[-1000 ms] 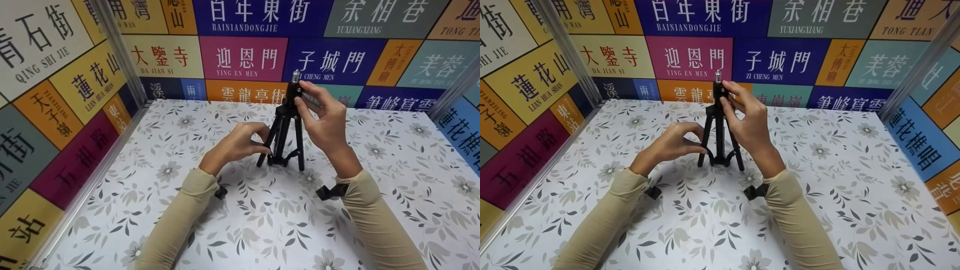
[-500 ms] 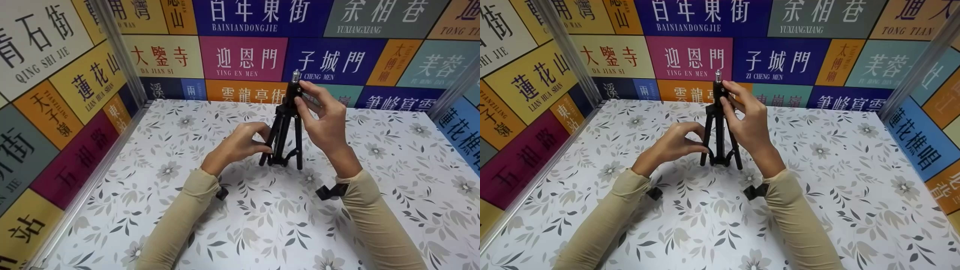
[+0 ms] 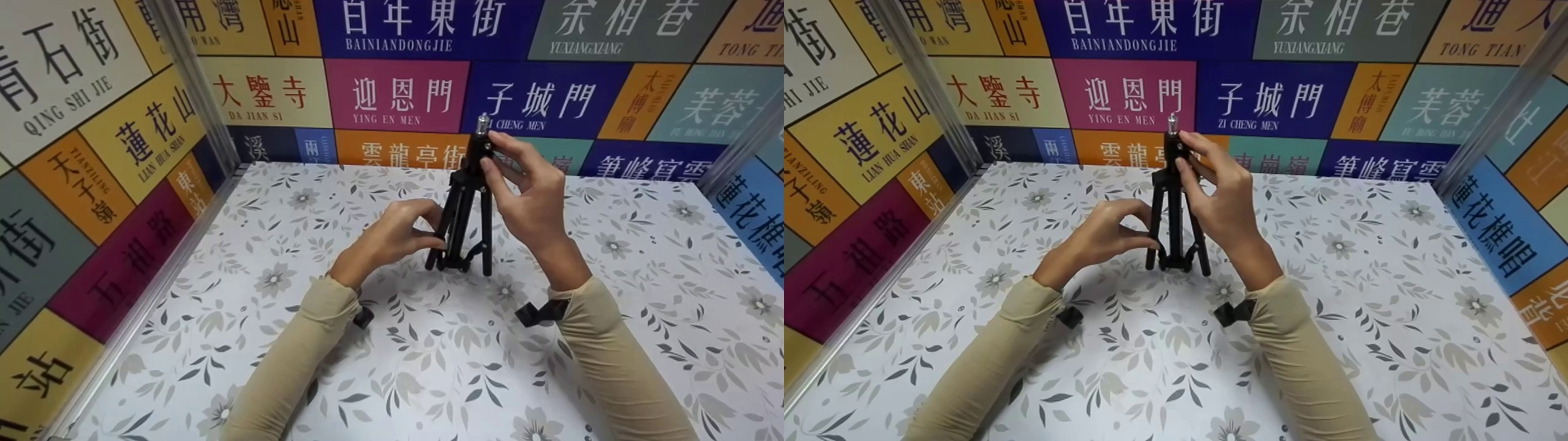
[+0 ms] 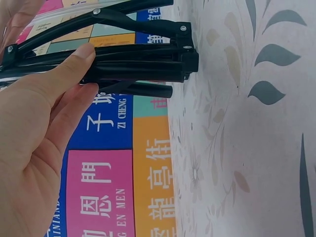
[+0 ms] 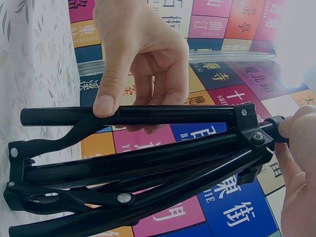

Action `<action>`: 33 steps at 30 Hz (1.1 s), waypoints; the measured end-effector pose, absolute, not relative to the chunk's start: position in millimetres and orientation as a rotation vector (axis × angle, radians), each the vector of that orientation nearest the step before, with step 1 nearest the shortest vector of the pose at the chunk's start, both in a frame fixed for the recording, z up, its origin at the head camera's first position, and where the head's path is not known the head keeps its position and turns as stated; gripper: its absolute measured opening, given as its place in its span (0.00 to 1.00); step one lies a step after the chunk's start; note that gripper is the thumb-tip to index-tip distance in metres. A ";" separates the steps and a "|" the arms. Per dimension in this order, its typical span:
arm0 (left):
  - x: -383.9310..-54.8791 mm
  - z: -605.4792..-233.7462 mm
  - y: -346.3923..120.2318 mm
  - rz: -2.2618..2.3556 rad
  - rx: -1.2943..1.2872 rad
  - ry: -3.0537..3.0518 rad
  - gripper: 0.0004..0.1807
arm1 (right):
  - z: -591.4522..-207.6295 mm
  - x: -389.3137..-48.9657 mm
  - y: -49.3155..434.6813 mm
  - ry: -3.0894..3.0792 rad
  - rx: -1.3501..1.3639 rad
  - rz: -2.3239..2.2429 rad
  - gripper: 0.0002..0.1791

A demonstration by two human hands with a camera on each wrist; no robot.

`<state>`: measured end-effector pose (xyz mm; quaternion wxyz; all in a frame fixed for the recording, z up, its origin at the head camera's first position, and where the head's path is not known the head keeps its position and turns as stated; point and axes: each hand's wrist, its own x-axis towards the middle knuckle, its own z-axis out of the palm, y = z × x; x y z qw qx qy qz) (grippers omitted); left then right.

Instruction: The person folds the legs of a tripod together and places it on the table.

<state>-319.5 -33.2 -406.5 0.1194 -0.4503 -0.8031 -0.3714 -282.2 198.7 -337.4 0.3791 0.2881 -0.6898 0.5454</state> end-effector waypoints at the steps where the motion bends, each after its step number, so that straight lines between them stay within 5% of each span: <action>1: -319.4 -406.7 -33.1 -1.089 -1.316 -2.346 0.16 | -337.5 -282.0 198.6 -1.765 0.735 1.392 0.21; 33: -317.1 -416.4 -16.5 -1.164 -1.271 -2.278 0.16 | -337.8 -281.4 198.1 -1.760 0.742 1.395 0.21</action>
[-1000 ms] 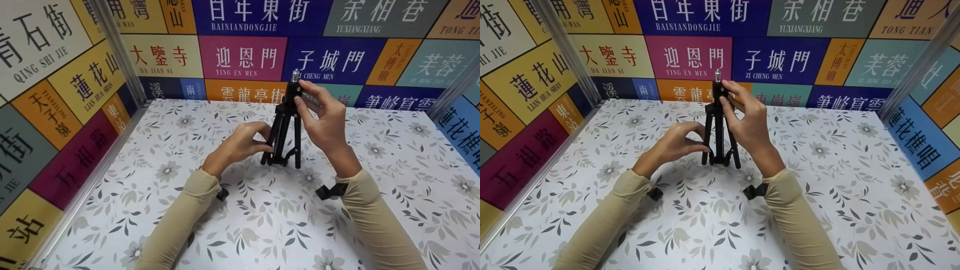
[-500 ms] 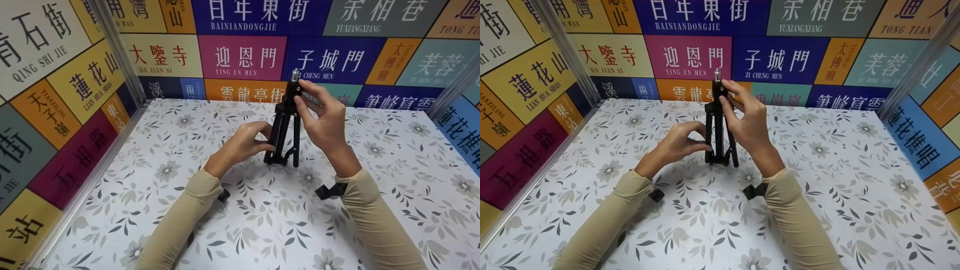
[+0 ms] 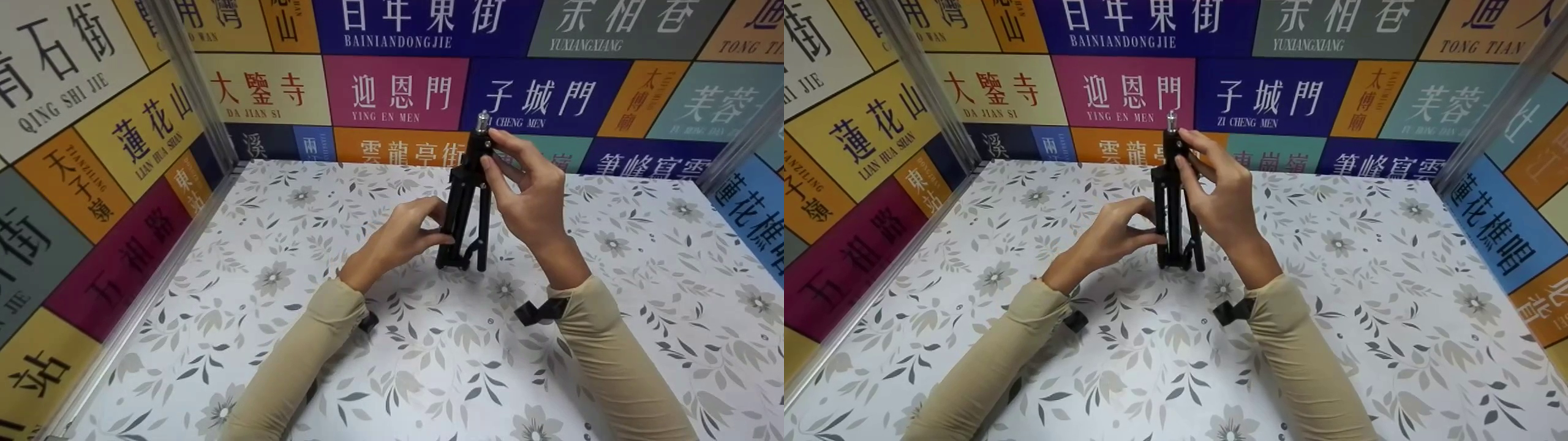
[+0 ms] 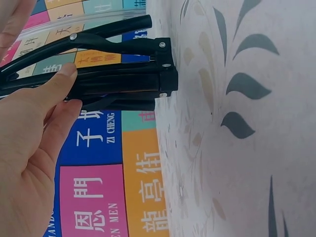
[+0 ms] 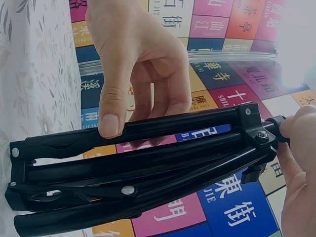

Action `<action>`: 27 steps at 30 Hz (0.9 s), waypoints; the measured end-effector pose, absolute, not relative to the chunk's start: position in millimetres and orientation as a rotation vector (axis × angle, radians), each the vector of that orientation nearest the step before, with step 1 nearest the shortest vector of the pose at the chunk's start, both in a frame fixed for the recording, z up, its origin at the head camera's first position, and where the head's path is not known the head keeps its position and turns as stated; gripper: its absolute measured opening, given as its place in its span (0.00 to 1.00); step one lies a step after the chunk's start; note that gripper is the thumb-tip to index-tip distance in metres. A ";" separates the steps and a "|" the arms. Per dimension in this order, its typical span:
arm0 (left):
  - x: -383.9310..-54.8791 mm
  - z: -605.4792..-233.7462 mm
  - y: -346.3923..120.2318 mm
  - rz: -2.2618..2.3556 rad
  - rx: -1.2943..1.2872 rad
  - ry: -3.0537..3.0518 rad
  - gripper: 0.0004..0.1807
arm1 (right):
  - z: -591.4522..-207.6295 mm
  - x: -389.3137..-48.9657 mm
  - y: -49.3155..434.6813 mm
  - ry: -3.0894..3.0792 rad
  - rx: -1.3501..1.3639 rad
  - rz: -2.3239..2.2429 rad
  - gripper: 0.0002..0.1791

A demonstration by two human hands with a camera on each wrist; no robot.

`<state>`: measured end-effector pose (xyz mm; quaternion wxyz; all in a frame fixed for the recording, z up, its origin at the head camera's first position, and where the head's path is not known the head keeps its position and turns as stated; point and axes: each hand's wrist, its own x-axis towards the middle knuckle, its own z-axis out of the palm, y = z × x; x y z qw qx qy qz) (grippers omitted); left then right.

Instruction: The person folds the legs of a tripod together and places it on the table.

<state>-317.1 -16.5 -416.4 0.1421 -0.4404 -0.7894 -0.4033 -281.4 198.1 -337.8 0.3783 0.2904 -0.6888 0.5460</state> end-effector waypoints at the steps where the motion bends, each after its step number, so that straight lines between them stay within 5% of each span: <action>1: -316.9 -416.3 -16.1 -1.172 -1.272 -2.274 0.16 | -337.8 -281.3 198.2 -1.760 0.742 1.393 0.21; 27: -320.2 -419.2 -14.1 -1.231 -1.276 -2.257 0.17 | -332.7 -281.5 203.0 -1.799 0.751 1.466 0.22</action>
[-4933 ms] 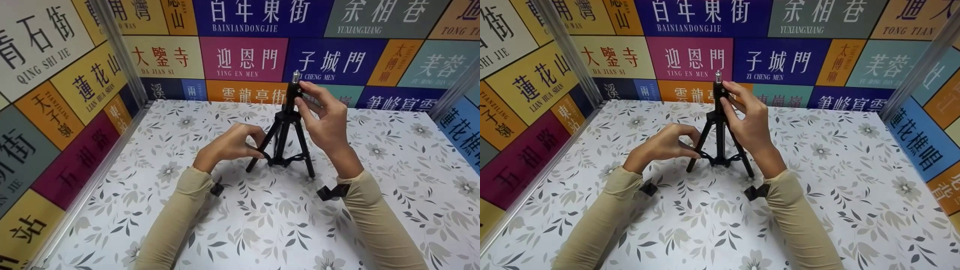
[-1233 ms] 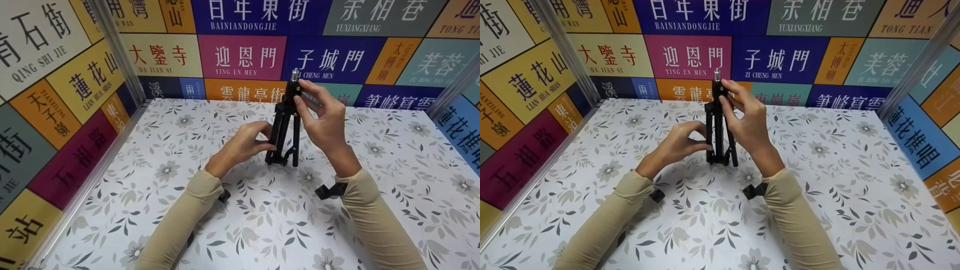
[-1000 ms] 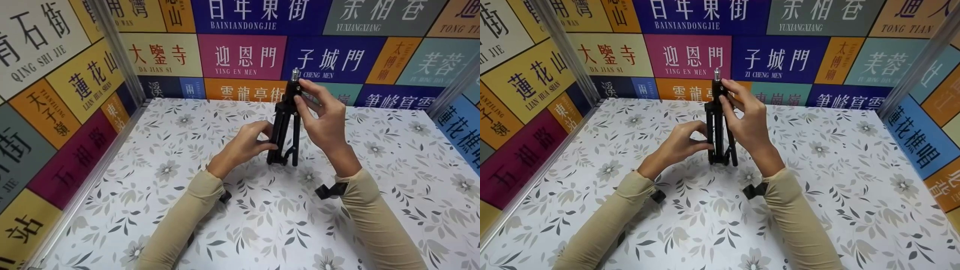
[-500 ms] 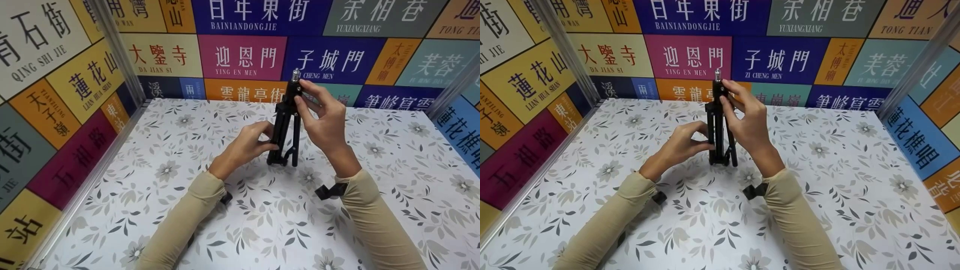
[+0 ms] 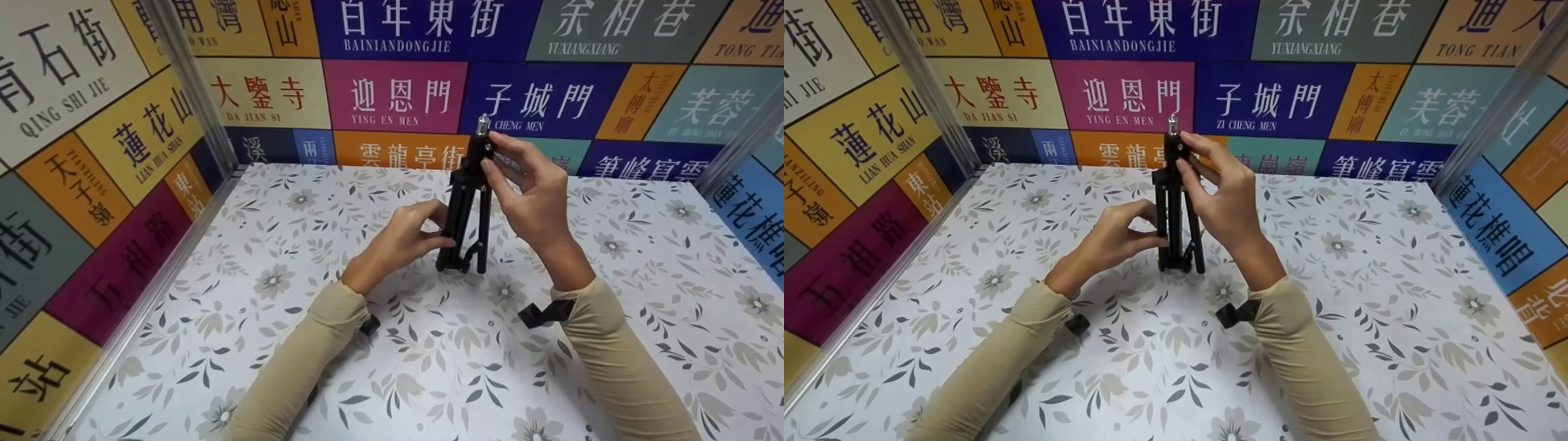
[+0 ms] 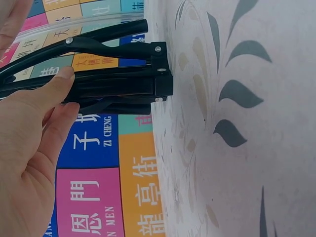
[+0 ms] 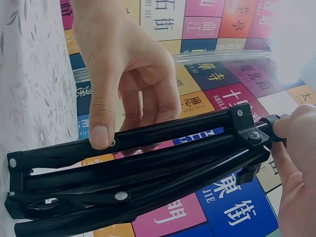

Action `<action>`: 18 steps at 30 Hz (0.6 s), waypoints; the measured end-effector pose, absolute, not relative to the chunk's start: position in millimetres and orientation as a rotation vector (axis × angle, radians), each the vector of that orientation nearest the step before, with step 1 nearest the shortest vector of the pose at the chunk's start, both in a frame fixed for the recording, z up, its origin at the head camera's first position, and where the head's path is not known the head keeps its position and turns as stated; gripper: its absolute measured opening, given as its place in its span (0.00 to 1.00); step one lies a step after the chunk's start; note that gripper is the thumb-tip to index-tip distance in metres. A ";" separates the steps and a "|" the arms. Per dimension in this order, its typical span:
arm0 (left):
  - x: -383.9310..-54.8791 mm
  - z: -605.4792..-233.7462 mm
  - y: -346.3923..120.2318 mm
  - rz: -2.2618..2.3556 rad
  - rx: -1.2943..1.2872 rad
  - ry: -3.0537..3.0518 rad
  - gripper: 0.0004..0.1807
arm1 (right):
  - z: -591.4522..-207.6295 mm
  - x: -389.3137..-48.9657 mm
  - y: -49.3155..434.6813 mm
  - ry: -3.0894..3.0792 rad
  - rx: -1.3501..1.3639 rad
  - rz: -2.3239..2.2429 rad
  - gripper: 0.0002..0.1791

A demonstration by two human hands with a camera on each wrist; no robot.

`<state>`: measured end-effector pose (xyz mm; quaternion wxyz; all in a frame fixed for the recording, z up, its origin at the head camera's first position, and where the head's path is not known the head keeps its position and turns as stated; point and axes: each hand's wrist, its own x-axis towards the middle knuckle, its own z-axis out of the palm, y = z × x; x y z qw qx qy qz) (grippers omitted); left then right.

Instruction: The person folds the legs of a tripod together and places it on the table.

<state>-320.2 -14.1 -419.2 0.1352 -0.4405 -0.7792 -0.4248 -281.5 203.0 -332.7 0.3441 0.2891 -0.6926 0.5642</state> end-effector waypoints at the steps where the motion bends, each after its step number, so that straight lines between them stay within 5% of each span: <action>1: -320.3 -419.2 -14.1 -1.230 -1.273 -2.260 0.17 | -332.0 -281.3 203.8 -1.806 0.753 1.465 0.22; 18: -318.4 -418.8 -12.7 -1.214 -1.260 -2.301 0.17 | -336.7 -269.9 213.7 -1.998 0.724 1.249 0.41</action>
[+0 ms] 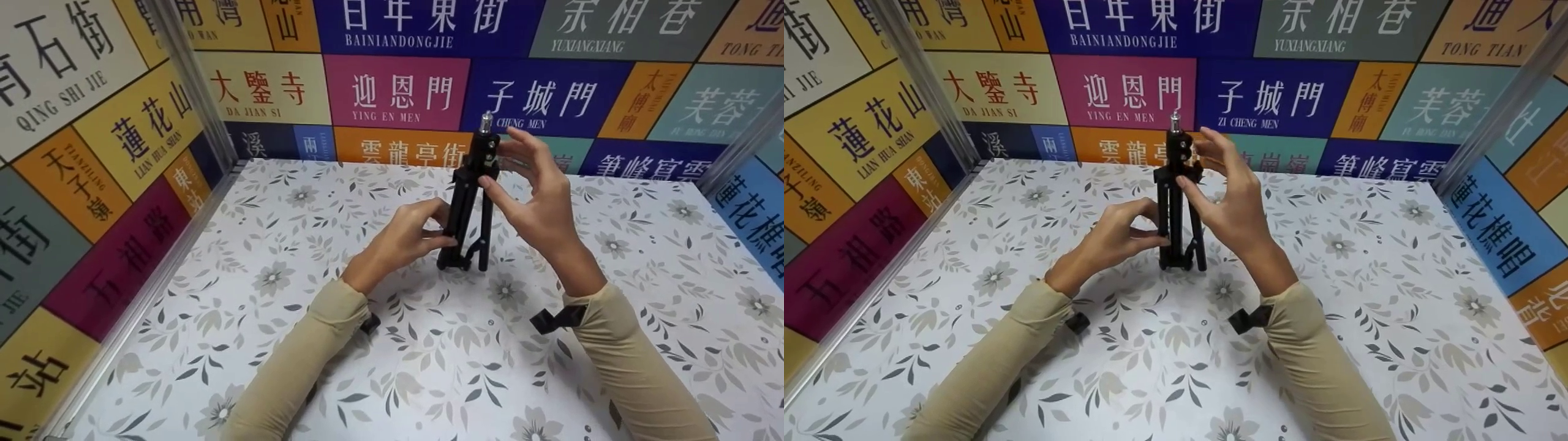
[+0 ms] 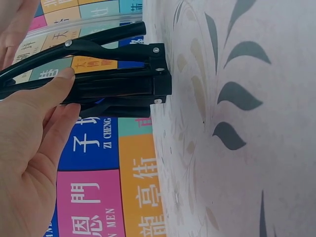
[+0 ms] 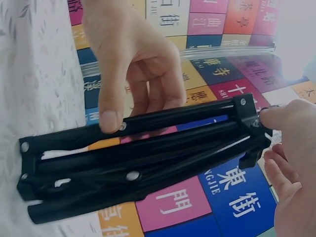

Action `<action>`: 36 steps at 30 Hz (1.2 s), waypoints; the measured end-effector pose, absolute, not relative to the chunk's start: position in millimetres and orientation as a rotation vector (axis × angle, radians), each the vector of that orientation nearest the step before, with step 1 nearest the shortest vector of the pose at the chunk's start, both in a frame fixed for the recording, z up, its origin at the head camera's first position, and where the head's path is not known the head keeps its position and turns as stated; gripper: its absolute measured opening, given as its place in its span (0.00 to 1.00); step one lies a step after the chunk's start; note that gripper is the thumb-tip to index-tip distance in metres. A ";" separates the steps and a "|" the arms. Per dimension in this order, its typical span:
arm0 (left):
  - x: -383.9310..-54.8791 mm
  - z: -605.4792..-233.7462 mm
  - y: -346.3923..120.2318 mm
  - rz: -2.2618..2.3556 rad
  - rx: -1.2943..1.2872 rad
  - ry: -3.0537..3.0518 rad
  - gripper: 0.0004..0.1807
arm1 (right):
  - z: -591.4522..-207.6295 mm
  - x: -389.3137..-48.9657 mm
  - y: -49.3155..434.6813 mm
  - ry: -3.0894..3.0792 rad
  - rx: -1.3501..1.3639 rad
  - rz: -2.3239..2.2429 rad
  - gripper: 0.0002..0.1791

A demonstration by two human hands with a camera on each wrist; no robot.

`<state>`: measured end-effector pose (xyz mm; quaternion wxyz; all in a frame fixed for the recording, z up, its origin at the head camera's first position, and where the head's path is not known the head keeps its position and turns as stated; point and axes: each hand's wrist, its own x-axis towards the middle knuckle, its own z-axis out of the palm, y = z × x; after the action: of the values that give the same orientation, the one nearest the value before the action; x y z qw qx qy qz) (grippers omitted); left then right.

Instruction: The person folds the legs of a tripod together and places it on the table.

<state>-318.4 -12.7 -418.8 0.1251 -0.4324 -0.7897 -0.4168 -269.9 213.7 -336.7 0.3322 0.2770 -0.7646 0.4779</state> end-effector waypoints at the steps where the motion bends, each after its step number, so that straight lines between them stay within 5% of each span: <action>1: -318.2 -418.5 -12.6 -1.211 -1.261 -2.306 0.17 | -341.5 -271.6 217.3 -2.023 0.724 1.238 0.43; 7: -318.3 -417.2 -12.0 -1.190 -1.259 -2.333 0.17 | -377.3 -278.1 237.5 -2.190 0.700 1.221 0.51; 16: -318.7 -419.6 -13.9 -1.169 -1.276 -2.331 0.19 | -401.4 -273.0 237.8 -2.260 0.602 1.234 0.22; 36: -317.9 -420.2 -13.4 -1.182 -1.278 -2.336 0.17 | -396.3 -277.2 255.4 -2.395 0.704 1.393 0.12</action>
<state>-317.9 -13.4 -420.2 0.1140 -0.4357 -0.7967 -0.4030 -277.2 255.4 -396.3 0.1412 0.2437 -0.8294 0.4824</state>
